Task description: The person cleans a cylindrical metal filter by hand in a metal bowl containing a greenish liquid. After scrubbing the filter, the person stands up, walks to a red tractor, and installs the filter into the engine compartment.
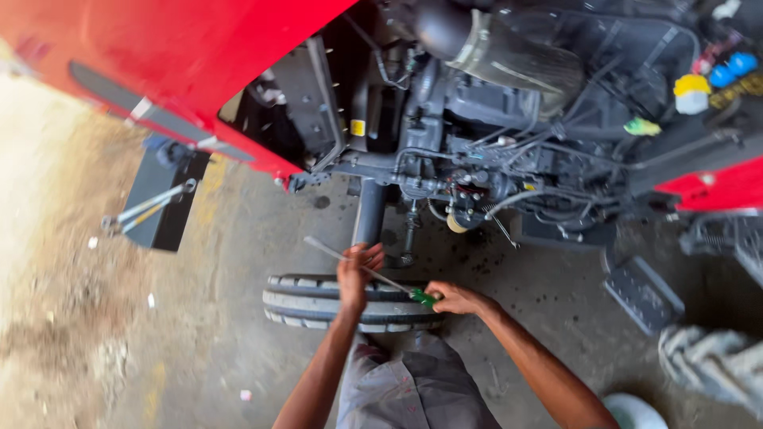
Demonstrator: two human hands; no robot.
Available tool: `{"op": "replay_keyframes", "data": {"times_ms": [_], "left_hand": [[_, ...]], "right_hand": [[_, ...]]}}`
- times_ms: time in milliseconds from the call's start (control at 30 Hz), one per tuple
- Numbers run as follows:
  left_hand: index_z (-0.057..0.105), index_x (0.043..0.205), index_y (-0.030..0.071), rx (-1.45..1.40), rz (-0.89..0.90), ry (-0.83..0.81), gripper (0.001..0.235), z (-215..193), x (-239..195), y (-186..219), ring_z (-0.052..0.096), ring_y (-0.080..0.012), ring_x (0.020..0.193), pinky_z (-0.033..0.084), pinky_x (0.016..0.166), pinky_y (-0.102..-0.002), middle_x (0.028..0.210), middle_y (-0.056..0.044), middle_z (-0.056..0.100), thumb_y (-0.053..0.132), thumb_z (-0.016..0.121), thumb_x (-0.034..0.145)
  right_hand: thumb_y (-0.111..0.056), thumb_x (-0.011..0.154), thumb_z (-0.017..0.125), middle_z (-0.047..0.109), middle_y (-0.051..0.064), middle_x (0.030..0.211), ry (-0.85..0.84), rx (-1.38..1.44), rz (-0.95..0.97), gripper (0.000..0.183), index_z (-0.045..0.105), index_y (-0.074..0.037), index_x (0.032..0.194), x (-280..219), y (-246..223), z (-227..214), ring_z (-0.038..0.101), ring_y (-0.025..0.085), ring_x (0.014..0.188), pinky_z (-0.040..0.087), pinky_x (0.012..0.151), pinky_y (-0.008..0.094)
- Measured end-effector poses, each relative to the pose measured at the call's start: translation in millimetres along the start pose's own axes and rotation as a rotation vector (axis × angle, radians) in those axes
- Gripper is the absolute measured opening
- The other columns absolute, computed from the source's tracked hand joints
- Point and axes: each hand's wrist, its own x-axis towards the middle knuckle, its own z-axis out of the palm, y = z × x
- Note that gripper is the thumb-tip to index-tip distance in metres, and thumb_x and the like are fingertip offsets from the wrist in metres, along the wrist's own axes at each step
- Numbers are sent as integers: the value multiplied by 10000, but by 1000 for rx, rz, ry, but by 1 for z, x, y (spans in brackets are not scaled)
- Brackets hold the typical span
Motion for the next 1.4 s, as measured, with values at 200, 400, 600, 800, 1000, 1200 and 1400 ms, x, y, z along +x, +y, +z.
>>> {"op": "replay_keyframes", "data": {"times_ms": [200,400,600,800,1000,1200,1400], "left_hand": [[516,1376,28,22,58,-305,411,75,4,-7,687,-234,1148,541,990,-352,1261,-173,697,274,527,1047],[597,1141,4,197,104,-284,248,72,70,9,726,-226,990,606,893,-365,1049,-138,722,229,510,1084],[644,1070,13,386,118,-266,216,79,109,-41,699,-136,917,572,805,-313,992,-68,713,222,594,1055],[692,1135,-14,420,258,-206,258,92,123,-67,673,-101,890,562,820,-273,1015,-78,753,216,604,1057],[669,1137,-30,339,359,-223,214,95,124,-79,664,-103,933,559,847,-270,1059,-75,734,157,583,1077],[659,1124,-36,396,393,-213,206,94,121,-70,684,-113,905,572,835,-274,1042,-73,722,139,552,1099],[651,1139,-48,382,393,-225,193,93,120,-69,691,-114,903,588,833,-278,1053,-79,721,104,547,1082]], "right_hand": [[-230,1122,563,572,-13,889,500,471,-161,273,617,38,1137,61,-50,48,531,89,791,476,689,261],[-296,1058,543,477,-42,698,627,530,-57,390,654,-73,1358,68,-38,23,458,41,645,389,575,205],[-315,1082,530,512,-50,722,662,531,-69,359,699,-57,1265,105,19,-14,463,32,647,376,556,209],[-339,1077,517,471,-42,718,565,749,-72,357,688,-38,1164,128,55,-34,374,36,602,282,515,209],[-364,1075,539,534,-38,760,589,597,-152,375,719,-38,1119,139,68,-48,457,45,677,341,574,215],[-359,1062,587,529,-37,788,618,552,-227,376,713,-23,1173,144,59,-51,470,52,725,368,609,222],[-345,1055,575,524,-37,738,573,556,-194,365,719,-30,1171,144,63,-51,463,51,683,349,580,218]]}}
